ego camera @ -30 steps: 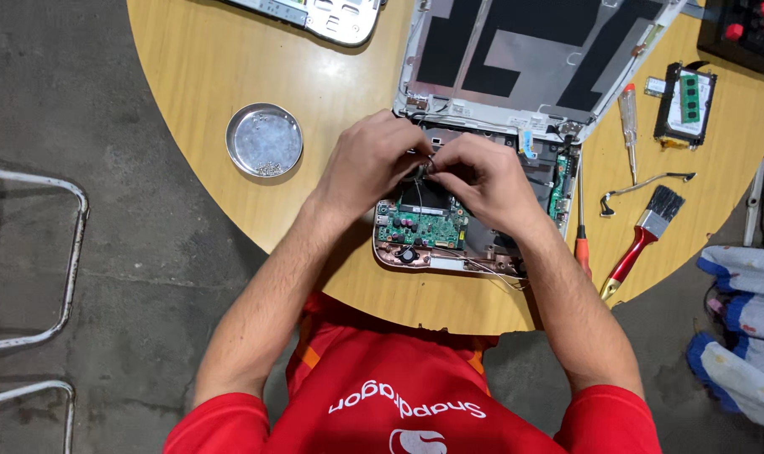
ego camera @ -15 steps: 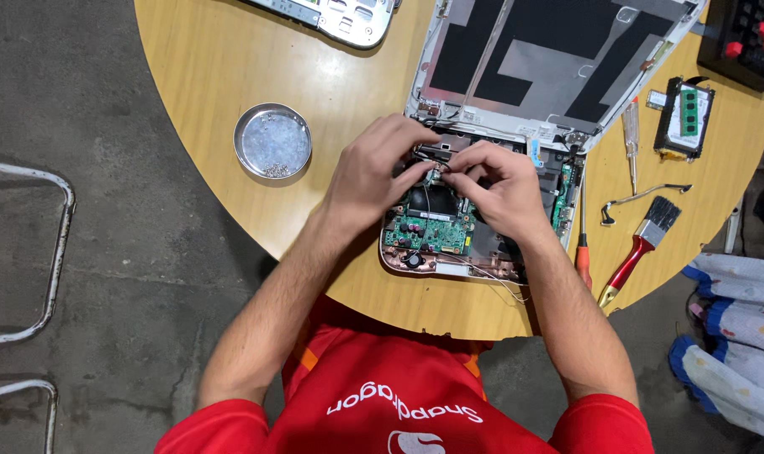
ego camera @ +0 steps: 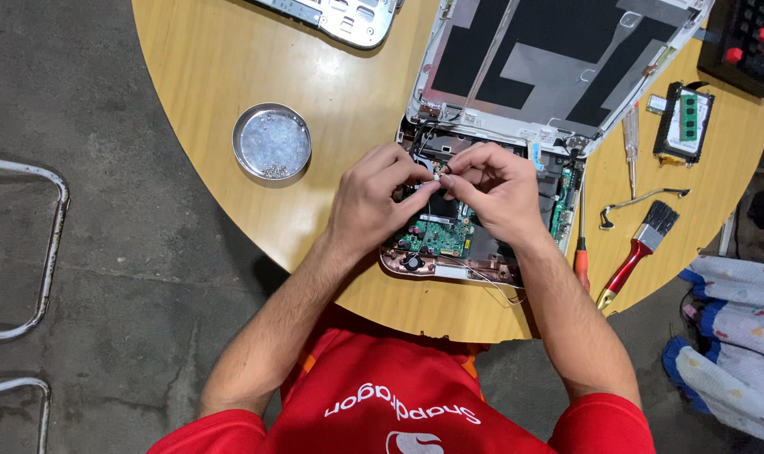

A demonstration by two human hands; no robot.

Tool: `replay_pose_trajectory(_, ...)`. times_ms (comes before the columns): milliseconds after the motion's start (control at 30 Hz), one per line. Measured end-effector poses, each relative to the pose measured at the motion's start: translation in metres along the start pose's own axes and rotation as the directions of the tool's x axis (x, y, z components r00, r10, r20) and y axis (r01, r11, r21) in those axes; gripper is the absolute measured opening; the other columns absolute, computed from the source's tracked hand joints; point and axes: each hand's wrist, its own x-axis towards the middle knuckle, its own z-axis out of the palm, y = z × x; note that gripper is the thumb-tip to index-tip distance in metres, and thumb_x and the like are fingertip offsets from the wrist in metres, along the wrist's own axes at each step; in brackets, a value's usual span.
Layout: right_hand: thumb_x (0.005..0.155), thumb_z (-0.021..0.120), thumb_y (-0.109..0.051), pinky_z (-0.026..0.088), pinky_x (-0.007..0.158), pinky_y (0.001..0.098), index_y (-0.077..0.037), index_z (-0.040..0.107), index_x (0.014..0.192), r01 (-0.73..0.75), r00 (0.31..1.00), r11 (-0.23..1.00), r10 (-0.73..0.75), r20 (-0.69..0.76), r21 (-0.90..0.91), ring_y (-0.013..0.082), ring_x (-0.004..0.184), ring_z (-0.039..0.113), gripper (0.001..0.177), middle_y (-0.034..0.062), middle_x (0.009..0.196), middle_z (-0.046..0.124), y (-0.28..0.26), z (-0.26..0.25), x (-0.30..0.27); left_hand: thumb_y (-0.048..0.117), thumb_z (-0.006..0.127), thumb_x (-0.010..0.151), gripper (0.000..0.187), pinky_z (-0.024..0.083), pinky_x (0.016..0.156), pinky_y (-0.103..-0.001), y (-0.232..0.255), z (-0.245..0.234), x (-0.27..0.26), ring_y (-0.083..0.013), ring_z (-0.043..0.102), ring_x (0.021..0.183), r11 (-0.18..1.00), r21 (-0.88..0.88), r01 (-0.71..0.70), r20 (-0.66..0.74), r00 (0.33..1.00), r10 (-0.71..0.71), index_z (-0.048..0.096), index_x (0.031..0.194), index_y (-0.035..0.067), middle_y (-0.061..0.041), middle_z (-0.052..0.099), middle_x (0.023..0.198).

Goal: The person cleans a small green circuit board with a brush, then places it into the laptop chassis. They use a screwdriver to secure the board with screws and connect a small wire to the motherboard.

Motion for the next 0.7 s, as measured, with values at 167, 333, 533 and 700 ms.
replay_pose_trajectory(167, 0.091, 0.074, 0.012, 0.061, 0.067, 0.0310, 0.009, 0.067, 0.105, 0.013, 1.000, 0.999, -0.012, 0.007, -0.048, 0.0210, 0.074, 0.076, 0.016, 0.0198, 0.095, 0.067, 0.004, 0.001, 0.002, 0.016, 0.078, 0.090, 0.007, 0.057, 0.071, -0.037, 0.002, 0.000, 0.000, -0.0234, 0.066, 0.080, 0.999, 0.038, -0.014, -0.033, 0.999, 0.016, 0.072, 0.092, 0.018, -0.001, 0.060, 0.083)
replay_pose_trajectory(333, 0.092, 0.079, 0.000, 0.052, 0.066, 0.0321, 0.001, 0.074, 0.106, 0.079, 0.995, 0.951, -0.059, 0.076, -0.300, 0.0176, 0.072, 0.067, 0.015, 0.0160, 0.092, 0.072, -0.010, 0.001, 0.011, 0.017, 0.077, 0.091, 0.006, 0.057, 0.072, -0.038, 0.001, 0.001, 0.001, -0.0251, 0.066, 0.080, 0.991, 0.117, -0.068, -0.035, 0.997, 0.072, 0.071, 0.092, 0.017, -0.002, 0.059, 0.083)
replay_pose_trajectory(533, 0.097, 0.078, -0.010, 0.052, 0.080, 0.0327, -0.004, 0.074, 0.107, 0.012, 0.990, 0.913, 0.045, 0.131, -0.409, 0.0161, 0.087, 0.067, 0.012, 0.0106, 0.097, 0.074, -0.024, -0.004, 0.015, 0.010, 0.078, 0.094, 0.009, 0.052, 0.072, -0.042, 0.004, 0.006, 0.002, -0.0300, 0.063, 0.082, 0.963, 0.207, -0.170, 0.034, 0.985, 0.167, 0.071, 0.097, 0.007, -0.009, 0.062, 0.089)
replay_pose_trajectory(700, 0.102, 0.076, -0.010, 0.052, 0.067, 0.0230, -0.003, 0.072, 0.104, 0.006, 0.981, 0.936, 0.063, 0.185, -0.352, 0.0110, 0.075, 0.065, 0.008, 0.0060, 0.092, 0.069, -0.027, -0.010, 0.016, 0.000, 0.083, 0.095, 0.012, 0.050, 0.066, -0.039, 0.010, 0.007, 0.005, -0.0262, 0.060, 0.079, 0.938, 0.246, -0.243, 0.071, 0.970, 0.233, 0.072, 0.097, 0.000, -0.011, 0.064, 0.090)
